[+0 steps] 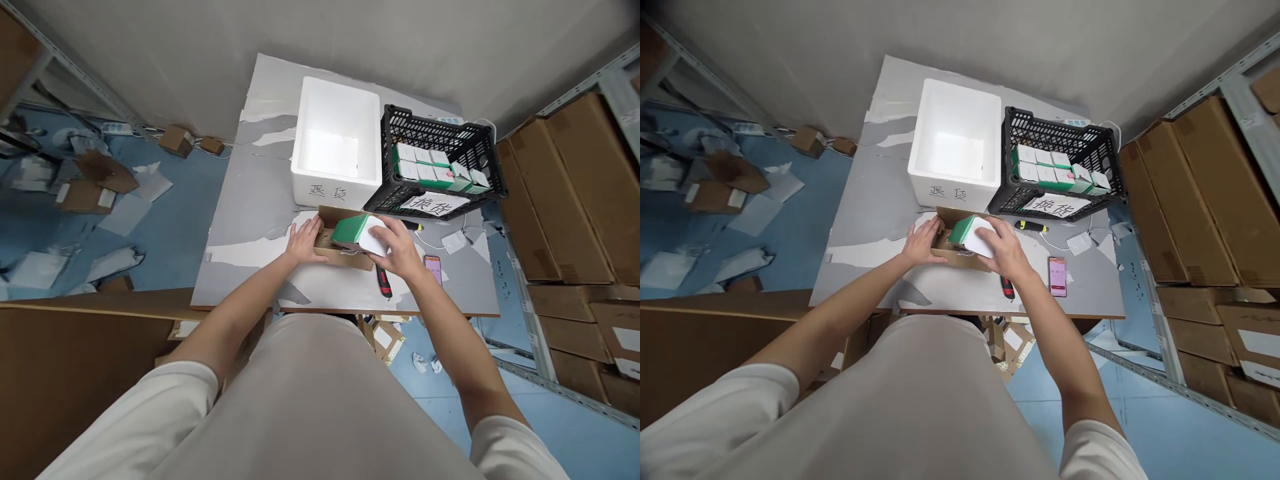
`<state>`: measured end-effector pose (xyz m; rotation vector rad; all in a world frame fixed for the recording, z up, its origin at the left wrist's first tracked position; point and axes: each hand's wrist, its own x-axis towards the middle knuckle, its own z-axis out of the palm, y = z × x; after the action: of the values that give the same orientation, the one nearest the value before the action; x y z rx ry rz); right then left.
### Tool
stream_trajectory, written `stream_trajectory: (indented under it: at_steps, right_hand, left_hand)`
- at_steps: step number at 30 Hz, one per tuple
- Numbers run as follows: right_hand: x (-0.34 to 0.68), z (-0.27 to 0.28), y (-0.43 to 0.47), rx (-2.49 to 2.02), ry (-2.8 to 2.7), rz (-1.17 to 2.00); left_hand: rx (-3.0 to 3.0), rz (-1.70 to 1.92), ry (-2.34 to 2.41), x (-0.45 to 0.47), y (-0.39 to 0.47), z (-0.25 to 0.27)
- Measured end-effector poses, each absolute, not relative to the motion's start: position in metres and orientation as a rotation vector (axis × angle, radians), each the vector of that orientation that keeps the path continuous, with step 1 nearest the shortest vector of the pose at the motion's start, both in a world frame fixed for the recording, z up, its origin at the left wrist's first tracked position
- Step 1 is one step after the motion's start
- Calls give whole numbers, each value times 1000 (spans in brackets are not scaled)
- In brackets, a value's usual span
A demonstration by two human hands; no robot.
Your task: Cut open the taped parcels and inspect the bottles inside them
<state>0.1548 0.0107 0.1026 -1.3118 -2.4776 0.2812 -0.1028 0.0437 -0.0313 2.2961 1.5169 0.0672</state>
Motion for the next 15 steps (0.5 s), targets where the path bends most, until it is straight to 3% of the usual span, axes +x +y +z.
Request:
stream_trajectory:
  at_steps: [15]
  right_hand:
    - [131,10,64,-1320,-2509,492]
  left_hand:
    - [2296,75,1502,-103,41,-27]
